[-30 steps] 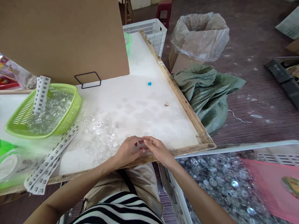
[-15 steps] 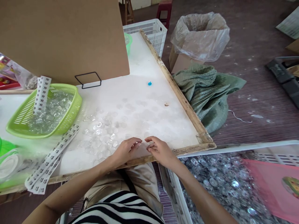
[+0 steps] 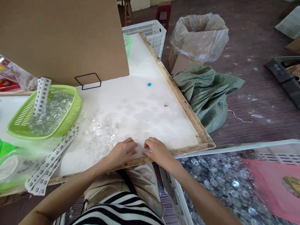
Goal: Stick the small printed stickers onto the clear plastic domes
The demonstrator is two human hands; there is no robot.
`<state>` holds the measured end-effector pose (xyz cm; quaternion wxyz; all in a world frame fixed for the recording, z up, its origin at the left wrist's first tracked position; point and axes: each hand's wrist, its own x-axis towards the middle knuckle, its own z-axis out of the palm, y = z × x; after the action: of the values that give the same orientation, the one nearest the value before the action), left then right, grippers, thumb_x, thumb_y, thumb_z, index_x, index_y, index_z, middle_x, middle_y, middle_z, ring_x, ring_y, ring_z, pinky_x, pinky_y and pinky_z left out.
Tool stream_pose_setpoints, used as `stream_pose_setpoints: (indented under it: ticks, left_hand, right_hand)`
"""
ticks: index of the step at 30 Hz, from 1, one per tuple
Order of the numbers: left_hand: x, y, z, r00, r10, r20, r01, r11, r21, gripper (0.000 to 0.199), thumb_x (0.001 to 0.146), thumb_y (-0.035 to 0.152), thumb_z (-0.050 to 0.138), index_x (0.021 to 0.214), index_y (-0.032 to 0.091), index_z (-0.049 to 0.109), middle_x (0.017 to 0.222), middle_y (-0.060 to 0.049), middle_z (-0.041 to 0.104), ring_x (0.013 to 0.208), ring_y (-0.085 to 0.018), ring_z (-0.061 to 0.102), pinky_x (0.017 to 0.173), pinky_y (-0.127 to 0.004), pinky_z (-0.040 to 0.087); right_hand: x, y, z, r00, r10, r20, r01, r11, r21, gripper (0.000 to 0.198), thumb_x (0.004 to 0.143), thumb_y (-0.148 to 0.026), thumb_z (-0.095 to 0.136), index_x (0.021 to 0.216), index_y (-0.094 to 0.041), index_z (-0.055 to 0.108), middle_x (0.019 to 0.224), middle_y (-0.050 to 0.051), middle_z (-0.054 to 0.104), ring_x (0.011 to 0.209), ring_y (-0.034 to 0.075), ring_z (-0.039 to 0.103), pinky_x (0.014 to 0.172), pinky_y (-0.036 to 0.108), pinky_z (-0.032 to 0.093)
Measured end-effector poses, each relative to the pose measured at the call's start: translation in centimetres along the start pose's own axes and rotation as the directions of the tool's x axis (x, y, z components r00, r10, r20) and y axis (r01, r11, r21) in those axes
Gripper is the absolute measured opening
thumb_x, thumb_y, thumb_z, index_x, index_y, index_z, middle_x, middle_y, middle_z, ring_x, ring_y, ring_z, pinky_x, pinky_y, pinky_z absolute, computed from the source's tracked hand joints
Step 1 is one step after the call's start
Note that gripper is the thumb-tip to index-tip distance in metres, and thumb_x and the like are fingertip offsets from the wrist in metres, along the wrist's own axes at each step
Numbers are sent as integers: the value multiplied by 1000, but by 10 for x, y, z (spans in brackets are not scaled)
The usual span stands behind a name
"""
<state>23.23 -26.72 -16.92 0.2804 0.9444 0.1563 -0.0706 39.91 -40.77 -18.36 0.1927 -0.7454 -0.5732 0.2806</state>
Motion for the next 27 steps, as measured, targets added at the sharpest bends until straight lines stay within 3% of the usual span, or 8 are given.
stream_pose_setpoints:
  ticks: [9,14,16,19,21,24,27]
  left_hand:
    - [-7,-4,6,989,142,-37,-144,988,-46,18,90,8,54,101,19,64,100,-5,68,98,-22,61,85,-33,51]
    - [-2,-3,3,964,255,-72,-255,967,11,20,91,8,55,107,18,63,114,-7,68,108,-25,56,94,-38,47]
    - [-2,-5,2,962,259,-88,-255,966,50,20,92,9,55,108,18,63,121,-8,67,112,-26,55,95,-40,46]
    - [-2,-13,1,967,213,-141,-201,975,91,17,93,11,55,106,18,63,124,-8,65,115,-26,54,95,-42,45]
    - [-3,-19,1,965,200,-167,-184,977,107,14,94,13,56,105,19,63,124,-9,65,115,-26,55,95,-42,45]
    - [-5,-26,2,959,222,-179,-203,972,119,15,94,15,56,108,18,62,123,-9,66,115,-26,55,95,-42,44]
    - [-7,-29,3,950,235,-206,-215,970,114,26,93,13,56,118,18,58,122,-9,66,115,-25,56,97,-42,44]
  right_hand:
    - [4,-3,-1,998,3,-63,-12,989,-145,13,83,-17,69,78,-21,57,88,5,63,89,24,59,77,35,44]
    - [2,4,-3,998,60,-3,-60,998,11,8,87,-18,62,80,-21,59,82,3,65,85,21,61,76,32,43]
    - [-1,10,-6,992,117,-41,-116,993,12,5,86,-19,64,88,-21,60,82,2,65,84,22,61,75,32,43]
    - [-4,14,-8,976,163,-145,-172,984,-48,16,84,-17,66,99,-21,60,84,3,63,86,23,61,77,34,43]
    - [-3,12,-8,978,130,-165,-141,989,-54,12,87,-17,62,97,-22,59,87,4,63,87,23,61,78,34,44]
    - [5,1,-1,986,-1,-164,-2,1000,-17,6,91,-17,58,95,-21,59,96,6,63,94,22,60,84,35,46]
    - [20,-13,11,976,-160,-145,160,987,-13,14,91,-13,59,104,-20,60,106,7,63,104,23,58,91,36,47]
